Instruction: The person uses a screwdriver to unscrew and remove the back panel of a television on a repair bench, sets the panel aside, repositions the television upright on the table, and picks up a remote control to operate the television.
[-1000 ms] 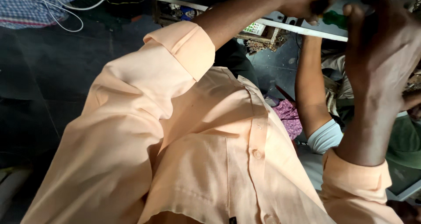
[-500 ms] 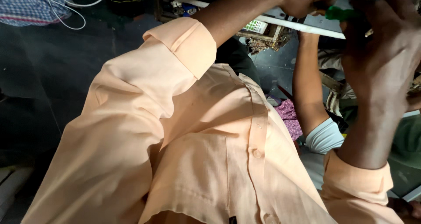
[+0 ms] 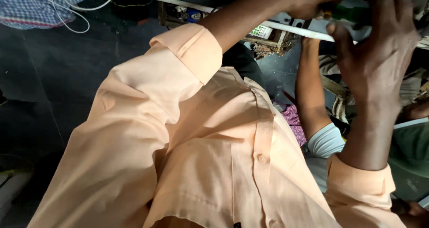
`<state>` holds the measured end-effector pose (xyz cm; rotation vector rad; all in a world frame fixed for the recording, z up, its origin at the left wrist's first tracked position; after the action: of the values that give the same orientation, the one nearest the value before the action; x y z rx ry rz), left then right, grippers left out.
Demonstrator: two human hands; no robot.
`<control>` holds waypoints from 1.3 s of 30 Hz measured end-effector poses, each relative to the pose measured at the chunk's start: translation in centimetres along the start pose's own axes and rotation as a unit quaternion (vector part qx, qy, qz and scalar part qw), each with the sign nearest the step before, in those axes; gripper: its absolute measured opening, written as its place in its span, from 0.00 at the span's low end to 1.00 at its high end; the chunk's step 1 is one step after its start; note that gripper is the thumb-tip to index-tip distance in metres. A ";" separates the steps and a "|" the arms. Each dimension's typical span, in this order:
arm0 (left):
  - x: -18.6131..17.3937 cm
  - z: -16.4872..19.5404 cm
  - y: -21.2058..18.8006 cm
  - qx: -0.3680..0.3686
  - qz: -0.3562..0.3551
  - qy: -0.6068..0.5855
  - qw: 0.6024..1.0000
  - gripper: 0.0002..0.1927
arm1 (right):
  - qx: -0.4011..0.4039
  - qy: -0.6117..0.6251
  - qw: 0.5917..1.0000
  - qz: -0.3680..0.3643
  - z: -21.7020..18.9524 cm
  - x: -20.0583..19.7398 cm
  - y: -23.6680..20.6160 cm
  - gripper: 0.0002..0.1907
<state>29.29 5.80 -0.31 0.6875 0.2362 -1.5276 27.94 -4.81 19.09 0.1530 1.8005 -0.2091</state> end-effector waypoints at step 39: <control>1.4 1.3 -1.7 -0.022 -0.093 -0.032 0.995 0.05 | -0.048 0.082 0.995 0.034 -4.6 -1.1 -1.3 0.14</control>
<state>27.38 4.07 -0.51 0.5945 0.2916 -1.7147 23.59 -5.06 21.25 0.1659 1.9610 -0.0623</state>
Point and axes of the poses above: each hand's wrist, its own y-axis towards the middle knuckle, its own x-axis out of the palm, z = x × y, the point moved 6 cm from there along y, towards the middle knuckle, and after that the axes turned 5 degrees about -z, right-handed, at the moved point
